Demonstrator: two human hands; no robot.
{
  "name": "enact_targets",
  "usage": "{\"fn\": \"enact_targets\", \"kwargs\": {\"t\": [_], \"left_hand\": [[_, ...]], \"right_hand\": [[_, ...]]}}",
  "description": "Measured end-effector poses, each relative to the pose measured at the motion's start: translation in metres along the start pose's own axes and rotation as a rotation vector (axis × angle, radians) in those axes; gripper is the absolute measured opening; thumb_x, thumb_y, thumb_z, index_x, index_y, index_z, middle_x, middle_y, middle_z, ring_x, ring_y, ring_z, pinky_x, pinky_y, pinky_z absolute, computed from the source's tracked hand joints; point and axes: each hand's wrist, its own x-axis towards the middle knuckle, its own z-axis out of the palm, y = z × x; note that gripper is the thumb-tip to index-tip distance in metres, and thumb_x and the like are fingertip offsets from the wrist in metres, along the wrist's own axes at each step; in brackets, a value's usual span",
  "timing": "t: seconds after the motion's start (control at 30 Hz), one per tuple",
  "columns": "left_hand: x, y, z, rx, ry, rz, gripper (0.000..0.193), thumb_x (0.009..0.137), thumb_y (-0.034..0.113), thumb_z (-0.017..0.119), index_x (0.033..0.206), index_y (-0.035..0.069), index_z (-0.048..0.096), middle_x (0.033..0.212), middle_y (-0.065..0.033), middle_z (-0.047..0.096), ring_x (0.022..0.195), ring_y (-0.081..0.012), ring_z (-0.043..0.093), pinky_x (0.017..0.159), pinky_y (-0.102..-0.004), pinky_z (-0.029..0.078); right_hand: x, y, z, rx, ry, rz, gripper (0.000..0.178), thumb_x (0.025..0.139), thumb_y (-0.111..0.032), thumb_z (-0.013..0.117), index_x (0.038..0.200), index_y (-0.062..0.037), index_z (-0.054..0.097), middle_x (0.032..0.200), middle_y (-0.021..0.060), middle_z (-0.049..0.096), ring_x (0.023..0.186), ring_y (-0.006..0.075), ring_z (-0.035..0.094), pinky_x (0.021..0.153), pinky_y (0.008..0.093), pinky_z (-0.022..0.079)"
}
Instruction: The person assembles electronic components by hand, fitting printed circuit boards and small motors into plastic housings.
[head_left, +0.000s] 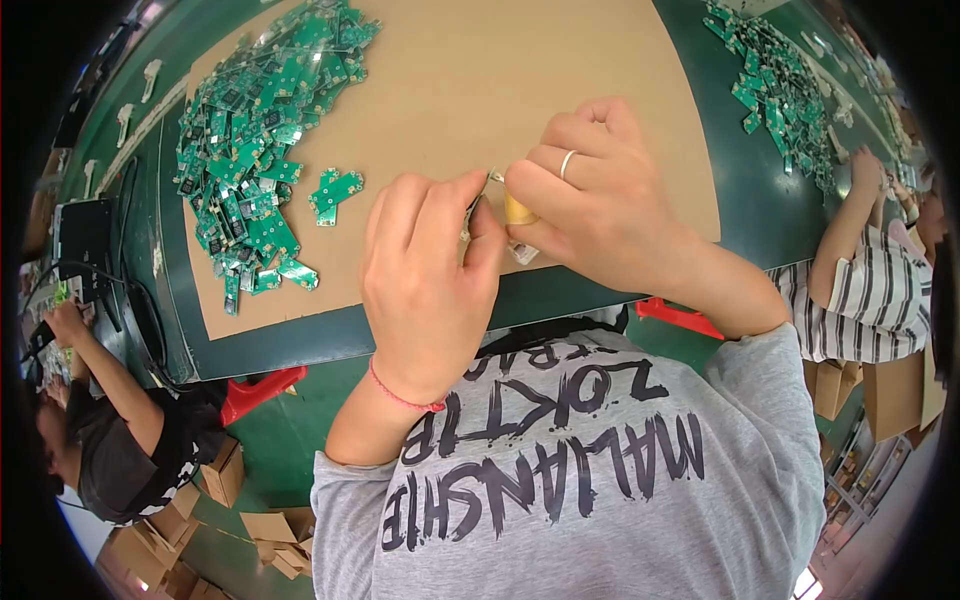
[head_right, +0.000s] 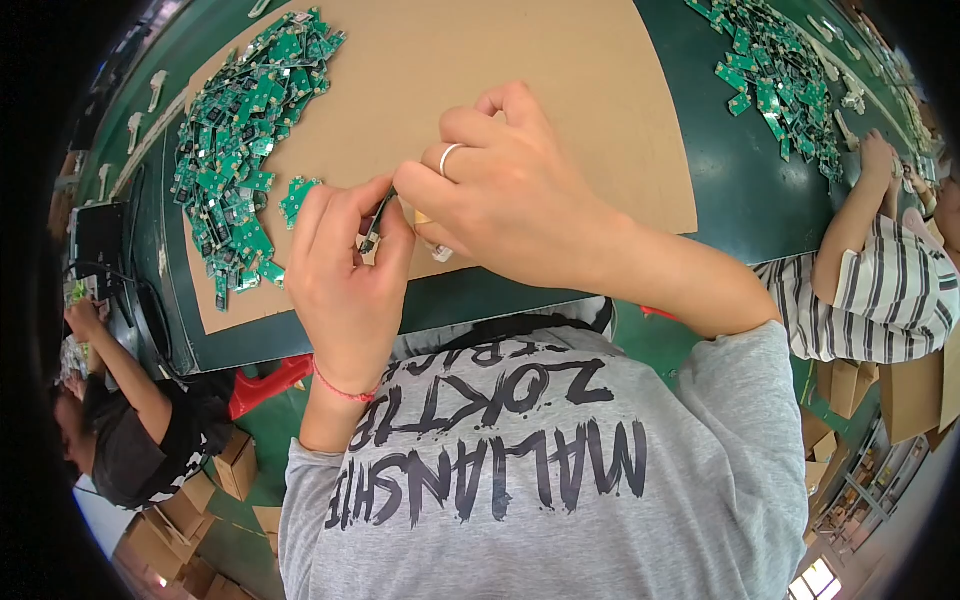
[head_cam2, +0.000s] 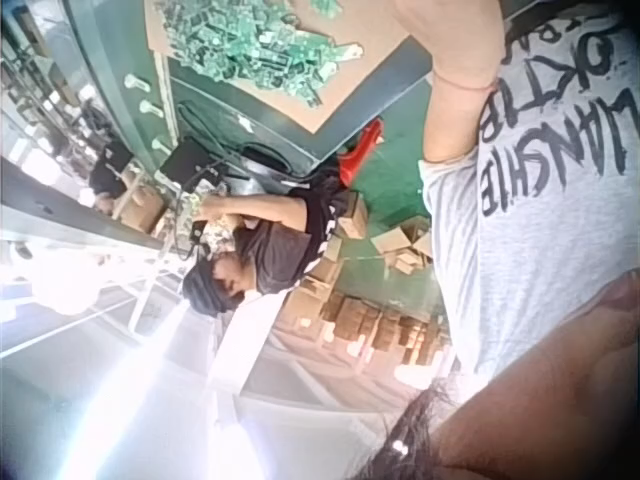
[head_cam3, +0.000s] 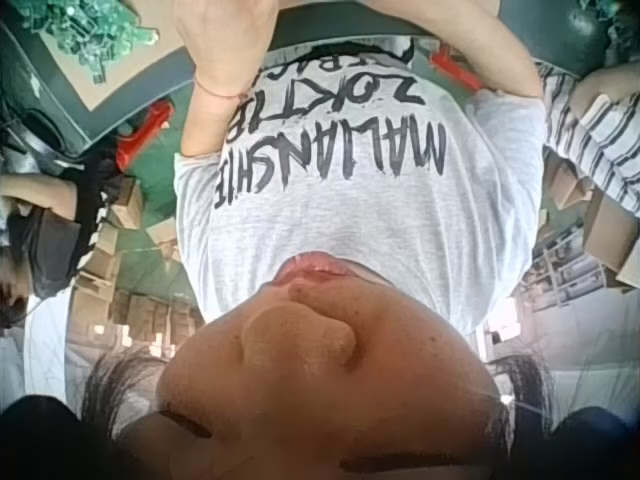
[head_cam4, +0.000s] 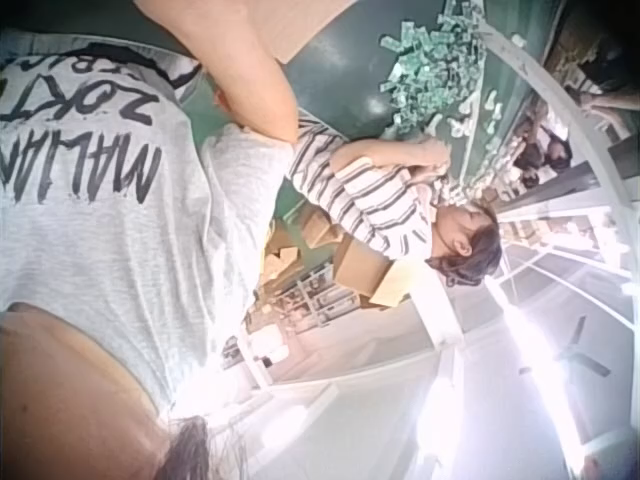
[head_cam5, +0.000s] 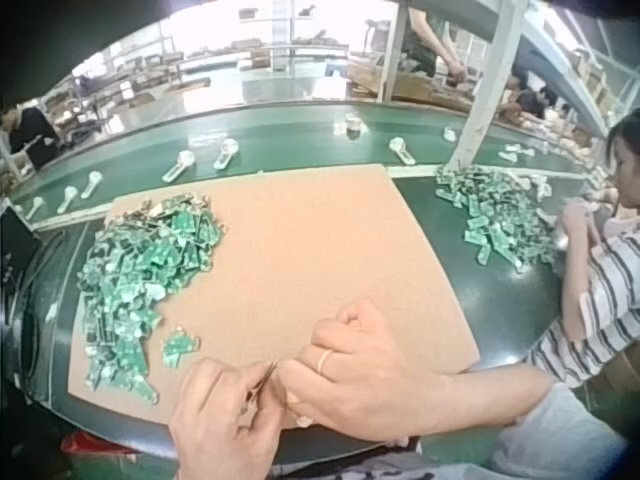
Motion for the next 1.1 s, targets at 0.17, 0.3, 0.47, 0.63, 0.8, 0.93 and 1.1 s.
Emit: {"fn": "enact_targets", "kwargs": {"t": [0.17, 0.3, 0.47, 0.63, 0.8, 0.93, 1.1], "left_hand": [[-0.003, -0.001, 0.0, 0.02, 0.038, 0.062, 0.024, 0.063, -0.007, 0.063, 0.085, 0.001, 0.059, 0.071, -0.0079, 0.047, 0.064, -0.0232, 0.049, 0.055, -0.034, 0.04], [-0.003, 0.0, -0.003, 0.037, 0.063, 0.121, 0.027, 0.061, -0.008, 0.063, 0.087, 0.0, 0.06, 0.07, -0.0077, 0.047, 0.062, -0.023, 0.048, 0.054, -0.0337, 0.04], [-0.005, -0.002, -0.005, 0.096, 0.059, 0.206, 0.029, 0.059, -0.009, 0.063, 0.087, -0.001, 0.06, 0.07, -0.0077, 0.046, 0.06, -0.0228, 0.047, 0.051, -0.0326, 0.039], [-0.003, -0.002, -0.013, 0.177, 0.018, 0.293, 0.026, 0.061, -0.007, 0.063, 0.087, -0.002, 0.06, 0.072, -0.0077, 0.046, 0.06, -0.0226, 0.046, 0.051, -0.032, 0.039], [0.003, 0.0, -0.025, 0.242, -0.041, 0.315, 0.025, 0.061, -0.005, 0.063, 0.086, -0.002, 0.06, 0.072, -0.0076, 0.046, 0.061, -0.0223, 0.047, 0.051, -0.0308, 0.039], [0.002, 0.005, -0.028, 0.165, -0.005, 0.259, 0.028, 0.057, -0.007, 0.063, 0.085, -0.001, 0.06, 0.07, -0.0077, 0.045, 0.059, -0.0219, 0.046, 0.05, -0.0311, 0.038], [0.001, 0.005, -0.027, 0.14, 0.061, 0.26, 0.032, 0.054, -0.01, 0.063, 0.085, 0.0, 0.061, 0.067, -0.0074, 0.046, 0.058, -0.0219, 0.046, 0.049, -0.0318, 0.037]], "right_hand": [[0.0, -0.001, 0.002, 0.111, 0.004, -0.014, 0.018, 0.064, -0.019, 0.064, 0.068, -0.0096, 0.048, 0.062, -0.0012, 0.049, 0.07, 0.0155, 0.047, 0.073, 0.0331, 0.036], [-0.001, -0.001, 0.002, 0.138, 0.02, -0.037, 0.018, 0.065, -0.019, 0.063, 0.069, -0.0087, 0.049, 0.063, 0.0, 0.049, 0.071, 0.0164, 0.048, 0.073, 0.0326, 0.036], [-0.001, 0.002, 0.001, 0.186, -0.025, -0.081, 0.016, 0.065, -0.017, 0.061, 0.07, -0.0081, 0.049, 0.062, 0.0003, 0.048, 0.072, 0.0167, 0.048, 0.072, 0.0316, 0.037], [0.005, 0.006, -0.002, 0.217, -0.06, -0.202, 0.02, 0.059, -0.012, 0.063, 0.07, -0.0056, 0.049, 0.063, 0.002, 0.047, 0.07, 0.0191, 0.049, 0.07, 0.0334, 0.039], [0.011, 0.007, -0.008, 0.198, -0.173, -0.218, 0.013, 0.066, -0.016, 0.058, 0.07, -0.0077, 0.049, 0.062, 0.0002, 0.05, 0.074, 0.0171, 0.051, 0.072, 0.0317, 0.039], [0.009, 0.002, 0.0, 0.257, -0.017, -0.189, 0.021, 0.06, -0.017, 0.064, 0.072, -0.0075, 0.05, 0.064, 0.0002, 0.05, 0.073, 0.0174, 0.049, 0.069, 0.0316, 0.039], [0.003, -0.003, 0.005, 0.242, 0.124, -0.145, 0.028, 0.053, -0.018, 0.069, 0.071, -0.0079, 0.051, 0.066, 0.0001, 0.049, 0.07, 0.0171, 0.048, 0.065, 0.0312, 0.038]]}}
